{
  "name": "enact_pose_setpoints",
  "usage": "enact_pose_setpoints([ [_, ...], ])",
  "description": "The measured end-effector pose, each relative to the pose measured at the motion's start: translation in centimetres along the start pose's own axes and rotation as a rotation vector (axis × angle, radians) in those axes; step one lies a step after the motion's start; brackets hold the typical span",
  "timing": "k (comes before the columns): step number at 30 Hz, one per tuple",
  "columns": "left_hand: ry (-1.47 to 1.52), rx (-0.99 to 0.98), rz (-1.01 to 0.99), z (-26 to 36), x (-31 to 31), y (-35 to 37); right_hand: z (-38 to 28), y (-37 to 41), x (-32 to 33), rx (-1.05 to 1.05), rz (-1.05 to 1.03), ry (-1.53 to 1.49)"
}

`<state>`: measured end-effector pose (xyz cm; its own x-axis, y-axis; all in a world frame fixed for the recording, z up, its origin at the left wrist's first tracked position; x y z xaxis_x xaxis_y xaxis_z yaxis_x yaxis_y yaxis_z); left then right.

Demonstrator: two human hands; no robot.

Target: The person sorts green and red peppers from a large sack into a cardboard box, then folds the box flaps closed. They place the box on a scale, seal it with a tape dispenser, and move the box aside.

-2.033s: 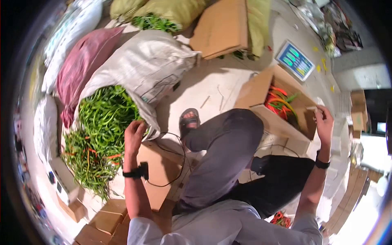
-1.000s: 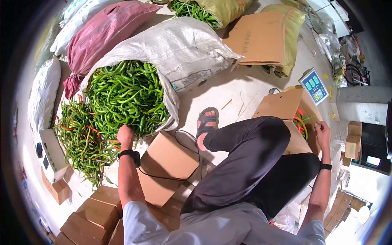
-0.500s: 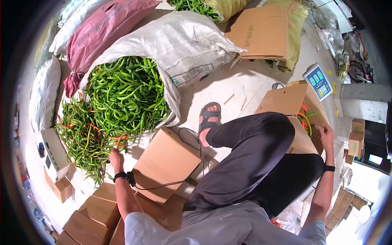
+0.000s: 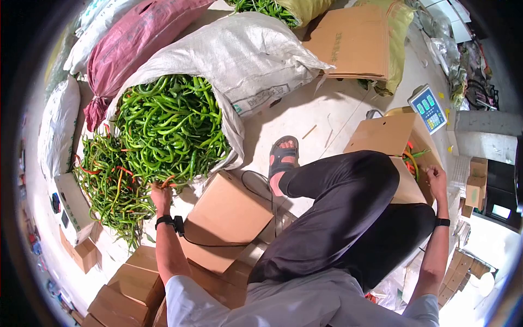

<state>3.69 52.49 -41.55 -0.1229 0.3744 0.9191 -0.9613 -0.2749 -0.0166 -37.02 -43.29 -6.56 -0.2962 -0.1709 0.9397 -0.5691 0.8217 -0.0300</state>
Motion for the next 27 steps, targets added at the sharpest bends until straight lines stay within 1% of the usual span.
enact_pose_setpoints([
  [1,-0.003,0.0,-0.002,-0.1,0.8,0.2,0.7,-0.3,-0.3,-0.002,-0.003,0.001],
  [3,0.078,0.016,0.033,0.0,2.7,0.3,1.1,-0.8,-0.3,0.092,0.048,-0.006],
  [4,0.031,-0.015,0.014,0.0,3.6,0.5,1.3,-1.0,-0.2,0.089,0.047,-0.006],
  [5,-0.212,-0.022,0.104,-0.4,5.4,0.7,1.6,-1.1,-0.3,0.098,0.029,0.03],
  [7,-0.264,-0.124,0.235,-1.5,9.1,1.2,1.5,-0.7,-0.2,0.095,0.006,0.072],
  [9,-0.404,-0.074,0.214,-3.8,11.4,1.9,0.5,-0.1,-0.4,-0.027,-0.01,-0.014],
  [10,-0.421,-0.03,0.156,-4.8,11.8,2.1,1.0,-0.4,-0.5,-0.029,-0.012,-0.013],
  [11,-0.424,-0.033,0.154,-5.8,11.7,2.4,1.4,-0.5,-0.5,-0.006,-0.019,0.0],
  [13,-0.409,-0.106,0.128,-10.2,8.5,2.4,1.6,-0.2,-0.6,0.011,-0.03,0.023],
  [14,-0.307,0.048,-0.049,-16.2,4.3,1.3,1.3,0.1,-0.5,-0.018,-0.037,0.047],
  [15,-0.314,0.088,-0.144,-19.3,1.2,0.6,1.1,0.2,-0.3,-0.046,-0.043,0.071],
  [16,-0.457,0.002,-0.259,-20.8,-1.7,-0.2,1.4,0.0,-0.2,-0.045,-0.043,0.079],
  [17,-0.629,-0.136,-0.401,-21.8,-4.5,-1.0,2.0,-0.1,-0.5,-0.024,-0.057,0.085],
  [18,-0.728,-0.233,-0.496,-21.2,-6.3,-1.7,1.4,0.1,-0.7,-0.003,-0.073,0.091],
  [19,-0.288,-0.135,-0.368,-20.2,-6.1,-2.0,1.0,0.4,-0.6,-0.009,-0.075,0.095],
  [20,0.158,-0.088,-0.279,-19.1,-5.7,-2.1,0.9,0.8,-0.6,-0.054,-0.087,0.079],
  [21,0.272,0.0,-0.306,-20.1,-7.1,-2.7,0.0,1.1,-0.6,-0.099,-0.095,0.061],
  [23,0.499,0.186,-0.34,-21.8,-9.6,-3.7,-0.1,1.5,-0.3,-0.098,-0.083,0.067],
  [24,0.14,-0.046,-0.31,-21.7,-10.1,-4.2,-0.1,1.9,-0.1,-0.091,-0.074,0.072],
  [25,0.318,0.159,-0.327,-21.2,-9.8,-3.5,-0.2,2.0,0.1,-0.103,-0.07,0.075],
  [27,0.823,0.779,-0.307,-19.7,-9.1,-1.1,0.2,2.8,0.3,-0.168,-0.091,0.103],
])
Point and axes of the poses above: each hand's wrist, its own y-axis away from the middle knuckle, its own x-axis out of the back of the hand, z = x × y, the point moved 8 cm from there along -y, towards the middle knuckle, and after that the axes turned 13 degrees about z, right-handed, at the moved point
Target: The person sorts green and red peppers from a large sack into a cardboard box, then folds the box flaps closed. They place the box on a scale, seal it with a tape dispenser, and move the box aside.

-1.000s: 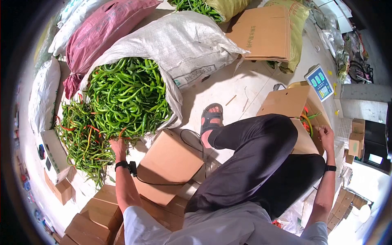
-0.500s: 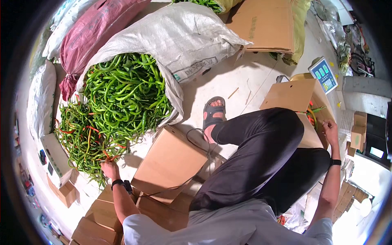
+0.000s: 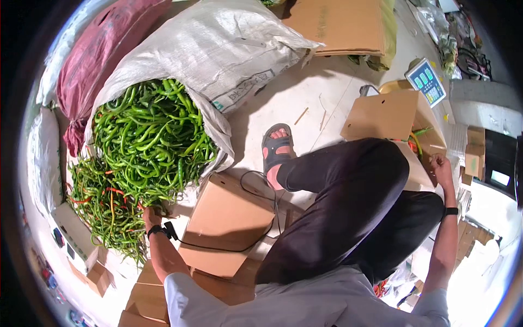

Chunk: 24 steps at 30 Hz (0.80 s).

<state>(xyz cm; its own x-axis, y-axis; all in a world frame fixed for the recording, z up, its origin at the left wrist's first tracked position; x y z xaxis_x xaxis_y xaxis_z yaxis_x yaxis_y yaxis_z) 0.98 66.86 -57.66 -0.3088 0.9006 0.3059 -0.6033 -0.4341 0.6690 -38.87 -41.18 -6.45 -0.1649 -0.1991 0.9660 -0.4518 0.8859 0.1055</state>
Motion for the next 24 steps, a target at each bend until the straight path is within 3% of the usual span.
enact_pose_setpoints([
  [2,0.154,0.146,0.028,0.9,-0.9,1.6,2.0,-0.2,0.3,-0.024,-0.005,0.004],
  [7,0.094,0.106,0.157,4.2,-0.9,5.1,3.4,0.6,0.8,-0.037,-0.011,0.005],
  [10,-0.45,-0.015,0.013,6.4,-0.4,8.0,2.7,0.0,0.7,-0.064,-0.001,-0.012],
  [11,-0.452,0.009,0.038,7.1,0.0,10.3,2.9,-0.3,0.5,-0.073,0.005,-0.029],
  [12,-0.416,0.039,-0.11,6.9,1.0,10.8,3.1,-0.6,0.0,-0.068,-0.002,-0.032],
  [17,-0.416,0.132,-0.055,8.4,5.6,15.6,2.8,-1.4,-1.1,0.087,0.006,-0.076],
  [22,-0.349,0.187,-0.148,10.0,5.4,18.3,2.2,-0.6,-0.9,0.037,0.025,-0.096],
  [24,-0.312,0.176,-0.08,12.0,5.2,20.4,3.3,-0.8,-1.7,0.036,0.003,-0.087],
])
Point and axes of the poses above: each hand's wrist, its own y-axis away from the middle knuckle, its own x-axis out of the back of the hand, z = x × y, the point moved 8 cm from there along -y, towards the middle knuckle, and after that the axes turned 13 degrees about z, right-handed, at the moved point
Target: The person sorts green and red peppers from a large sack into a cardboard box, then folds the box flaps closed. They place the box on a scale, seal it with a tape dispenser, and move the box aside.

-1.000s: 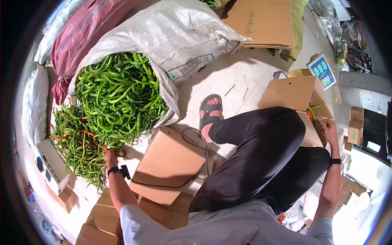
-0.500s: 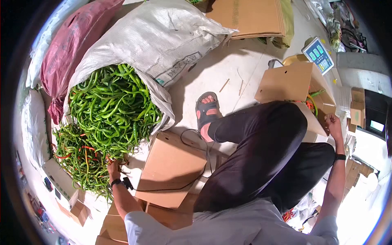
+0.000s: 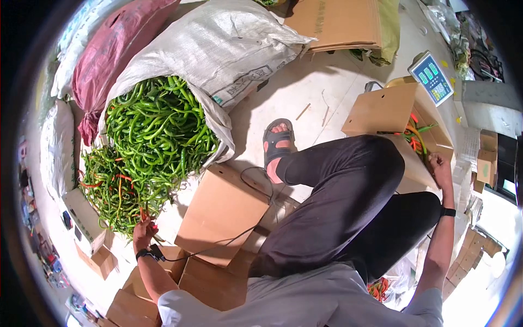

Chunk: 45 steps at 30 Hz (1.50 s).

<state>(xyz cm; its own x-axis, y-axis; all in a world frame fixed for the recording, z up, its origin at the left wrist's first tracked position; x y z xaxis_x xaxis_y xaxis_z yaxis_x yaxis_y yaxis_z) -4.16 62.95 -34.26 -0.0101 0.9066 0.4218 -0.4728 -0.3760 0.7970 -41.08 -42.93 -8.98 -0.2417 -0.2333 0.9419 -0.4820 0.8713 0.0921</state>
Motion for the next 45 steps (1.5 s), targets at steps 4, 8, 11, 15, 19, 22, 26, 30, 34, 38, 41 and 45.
enact_pose_setpoints([
  [4,0.039,-0.101,-0.061,3.2,0.8,2.5,3.6,-1.0,-1.1,0.072,-0.004,-0.021],
  [8,-0.131,-0.124,-0.048,5.3,0.9,4.8,6.6,-1.4,-1.3,0.043,-0.02,0.049],
  [11,-0.176,-0.27,-0.108,8.2,-1.3,6.8,5.9,-0.6,-1.0,0.047,-0.025,-0.009],
  [15,-0.385,-0.329,-0.189,10.4,-3.2,8.7,6.3,-0.5,-1.1,0.028,-0.052,-0.119],
  [19,-0.555,-0.34,0.133,11.1,0.3,4.0,6.8,-0.3,-1.1,0.01,-0.062,-0.133],
  [22,-1.154,-0.715,0.316,12.0,0.8,1.3,6.9,-0.3,-1.2,-0.024,-0.032,-0.141],
  [26,-0.968,-0.66,0.329,10.2,0.6,-0.3,7.9,-1.0,-1.9,0.081,-0.03,-0.224],
  [30,-0.716,-0.48,0.284,6.2,5.8,-5.2,7.4,-0.6,-1.6,0.061,-0.038,-0.215],
  [34,-0.566,-0.322,0.171,7.7,2.8,1.2,6.9,-0.7,-1.7,0.079,-0.04,-0.208],
  [38,-0.48,-0.253,-0.034,11.8,-2.3,8.9,7.3,-1.0,-1.8,-0.038,-0.036,-0.223],
  [41,-0.369,-0.294,-0.17,14.5,-4.7,10.3,8.6,-1.3,-2.2,-0.027,-0.015,-0.231],
  [45,-0.275,-0.462,-0.351,19.6,-12.5,15.8,9.4,-1.4,-2.5,-0.065,-0.068,-0.34],
])
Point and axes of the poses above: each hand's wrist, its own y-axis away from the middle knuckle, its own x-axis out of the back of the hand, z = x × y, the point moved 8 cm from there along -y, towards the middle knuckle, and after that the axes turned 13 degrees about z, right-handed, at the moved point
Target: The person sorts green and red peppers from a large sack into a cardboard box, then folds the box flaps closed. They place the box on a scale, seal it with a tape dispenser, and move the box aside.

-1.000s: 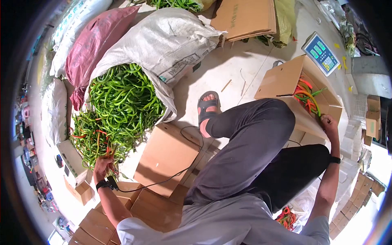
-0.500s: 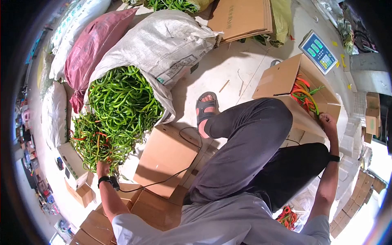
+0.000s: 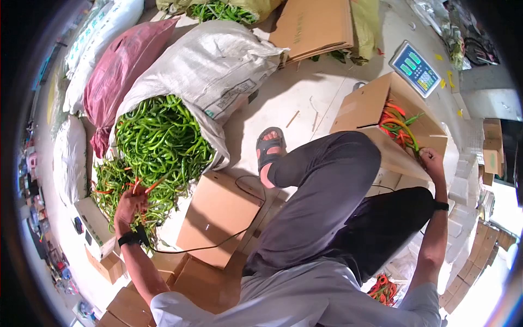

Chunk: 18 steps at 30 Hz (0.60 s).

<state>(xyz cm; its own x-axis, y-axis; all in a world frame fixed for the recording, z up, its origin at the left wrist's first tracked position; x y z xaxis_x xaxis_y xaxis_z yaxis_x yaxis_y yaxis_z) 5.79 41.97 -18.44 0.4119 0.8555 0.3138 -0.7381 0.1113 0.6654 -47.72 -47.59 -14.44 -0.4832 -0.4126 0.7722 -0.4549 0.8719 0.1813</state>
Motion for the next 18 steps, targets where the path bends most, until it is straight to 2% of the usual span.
enact_pose_setpoints([
  [3,-0.041,-0.116,-0.088,7.2,-7.3,-0.2,-2.2,1.4,0.3,-0.041,0.048,0.029],
  [5,-0.049,-0.249,-0.207,11.1,-13.1,-1.3,-0.9,0.3,1.0,0.188,0.08,0.252],
  [7,-0.109,-0.373,-0.287,16.9,-20.4,0.0,-2.3,0.8,1.1,0.528,0.155,0.382],
  [8,-0.107,-0.428,-0.357,19.4,-24.3,0.8,-3.5,1.3,1.0,0.264,0.062,0.29],
  [9,-0.066,-0.496,-0.428,22.2,-28.4,2.0,-4.3,2.2,1.3,0.226,0.147,0.231],
  [11,-0.085,-0.654,-0.562,27.7,-36.4,5.6,-5.1,2.3,1.5,0.337,0.192,0.17],
  [13,-0.132,-0.782,-0.699,32.3,-43.8,10.7,-4.6,2.3,2.4,0.143,0.253,0.183],
  [15,-0.208,-0.799,-0.852,35.6,-50.6,15.3,-5.2,2.7,3.5,0.118,0.362,0.067],
  [18,-0.128,-0.959,-1.074,38.9,-59.7,22.1,-5.1,3.1,5.4,0.146,0.526,0.18],
])
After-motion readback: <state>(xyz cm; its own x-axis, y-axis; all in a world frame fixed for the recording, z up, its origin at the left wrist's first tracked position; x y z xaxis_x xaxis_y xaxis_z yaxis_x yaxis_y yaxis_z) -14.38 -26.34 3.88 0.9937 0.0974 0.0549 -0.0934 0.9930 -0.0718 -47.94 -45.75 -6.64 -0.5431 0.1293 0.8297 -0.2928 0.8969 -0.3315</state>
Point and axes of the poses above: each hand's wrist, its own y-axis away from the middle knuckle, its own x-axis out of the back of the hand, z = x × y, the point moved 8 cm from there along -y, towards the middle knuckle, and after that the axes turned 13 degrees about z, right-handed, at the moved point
